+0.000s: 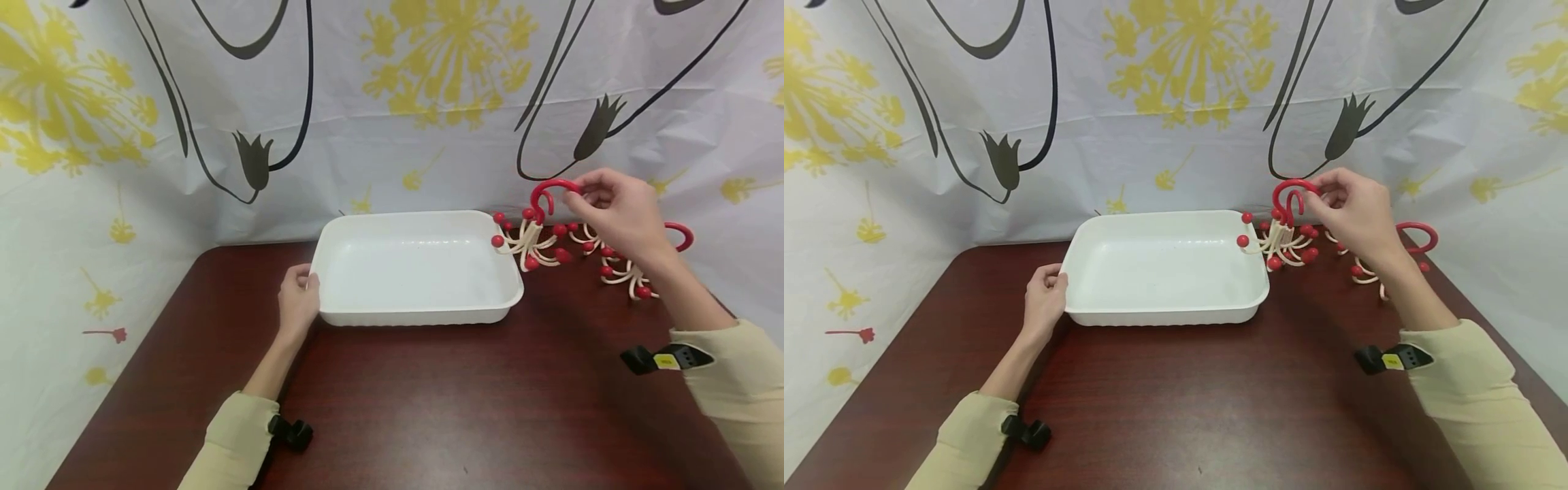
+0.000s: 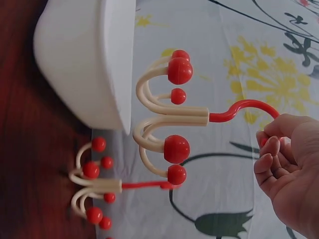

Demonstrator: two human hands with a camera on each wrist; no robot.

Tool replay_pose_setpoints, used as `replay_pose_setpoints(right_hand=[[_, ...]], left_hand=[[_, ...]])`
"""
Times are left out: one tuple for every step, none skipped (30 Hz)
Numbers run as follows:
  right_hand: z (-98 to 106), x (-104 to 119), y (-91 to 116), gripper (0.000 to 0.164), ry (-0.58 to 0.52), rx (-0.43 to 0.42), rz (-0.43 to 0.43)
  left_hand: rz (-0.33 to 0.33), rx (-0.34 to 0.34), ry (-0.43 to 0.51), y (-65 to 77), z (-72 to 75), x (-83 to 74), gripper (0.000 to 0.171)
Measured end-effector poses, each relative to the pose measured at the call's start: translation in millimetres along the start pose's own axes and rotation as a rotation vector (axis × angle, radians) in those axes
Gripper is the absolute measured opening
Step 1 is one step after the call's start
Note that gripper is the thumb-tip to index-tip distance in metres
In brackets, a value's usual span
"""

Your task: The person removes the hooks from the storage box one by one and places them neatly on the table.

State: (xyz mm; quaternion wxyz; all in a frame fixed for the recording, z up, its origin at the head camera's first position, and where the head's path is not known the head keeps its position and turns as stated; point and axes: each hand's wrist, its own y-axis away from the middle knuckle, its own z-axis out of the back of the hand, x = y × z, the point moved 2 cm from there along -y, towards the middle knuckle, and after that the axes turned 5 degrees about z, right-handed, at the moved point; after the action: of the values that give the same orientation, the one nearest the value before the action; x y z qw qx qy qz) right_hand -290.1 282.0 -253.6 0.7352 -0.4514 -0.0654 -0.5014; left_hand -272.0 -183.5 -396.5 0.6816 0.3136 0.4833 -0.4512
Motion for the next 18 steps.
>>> replay_pose_setpoints(right_hand=[[2,-3,2,0.022,0.007,-0.003,-0.003],[4,-6,3,0.021,0.014,-0.005,-0.006],[6,-9,5,0.021,0.016,-0.007,-0.009],[8,-12,7,0.020,0.021,-0.009,-0.012],[9,-15,8,0.019,0.021,-0.011,-0.014],[10,-18,10,0.018,0.019,-0.010,-0.017],[11,-21,12,0.017,0.023,-0.010,-0.018],[13,-24,14,0.017,0.025,-0.007,-0.020],[14,-26,16,0.016,0.029,-0.003,-0.022],[15,-29,17,0.016,0.036,-0.002,-0.021],[16,-31,19,0.016,0.036,0.001,-0.023],[18,-34,21,0.016,0.039,0.004,-0.021],[19,-36,23,0.016,0.043,0.003,-0.017],[20,-38,25,0.017,0.043,0.005,-0.015],[21,-40,26,0.017,0.041,0.009,-0.011],[21,-42,28,0.017,0.042,0.007,-0.008],[22,-44,29,0.017,0.041,0.007,-0.006],[22,-46,31,0.017,0.044,0.008,-0.002]], left_hand=[[-0.002,-0.002,-0.001,0.0,0.2,-0.1,0.037],[-0.003,-0.004,-0.003,0.0,0.4,-0.2,0.037],[-0.003,-0.003,-0.001,0.1,0.5,-0.3,0.037],[-0.002,-0.004,-0.002,0.1,0.5,-0.1,0.037],[-0.002,-0.005,-0.004,0.1,0.5,0.1,0.037],[-0.002,-0.006,-0.005,0.1,0.6,0.4,0.037],[-0.002,-0.006,-0.005,0.1,0.6,0.5,0.037],[-0.001,-0.007,-0.006,0.2,0.6,0.6,0.037],[-0.001,-0.007,-0.005,0.2,0.7,0.8,0.037],[-0.001,-0.007,-0.004,0.2,0.7,0.9,0.037],[-0.001,-0.008,-0.004,0.1,0.7,0.9,0.037],[-0.001,-0.008,-0.004,0.1,0.6,1.0,0.037],[-0.001,-0.008,-0.003,0.0,0.6,0.8,0.037],[-0.001,-0.008,-0.003,0.0,0.5,0.7,0.037],[-0.001,-0.007,-0.003,0.0,0.4,0.4,0.037],[0.000,-0.007,-0.003,0.0,0.3,0.2,0.037],[0.000,-0.006,-0.003,0.0,0.3,-0.1,0.037],[0.002,-0.006,-0.003,0.0,0.3,-0.3,0.037]])
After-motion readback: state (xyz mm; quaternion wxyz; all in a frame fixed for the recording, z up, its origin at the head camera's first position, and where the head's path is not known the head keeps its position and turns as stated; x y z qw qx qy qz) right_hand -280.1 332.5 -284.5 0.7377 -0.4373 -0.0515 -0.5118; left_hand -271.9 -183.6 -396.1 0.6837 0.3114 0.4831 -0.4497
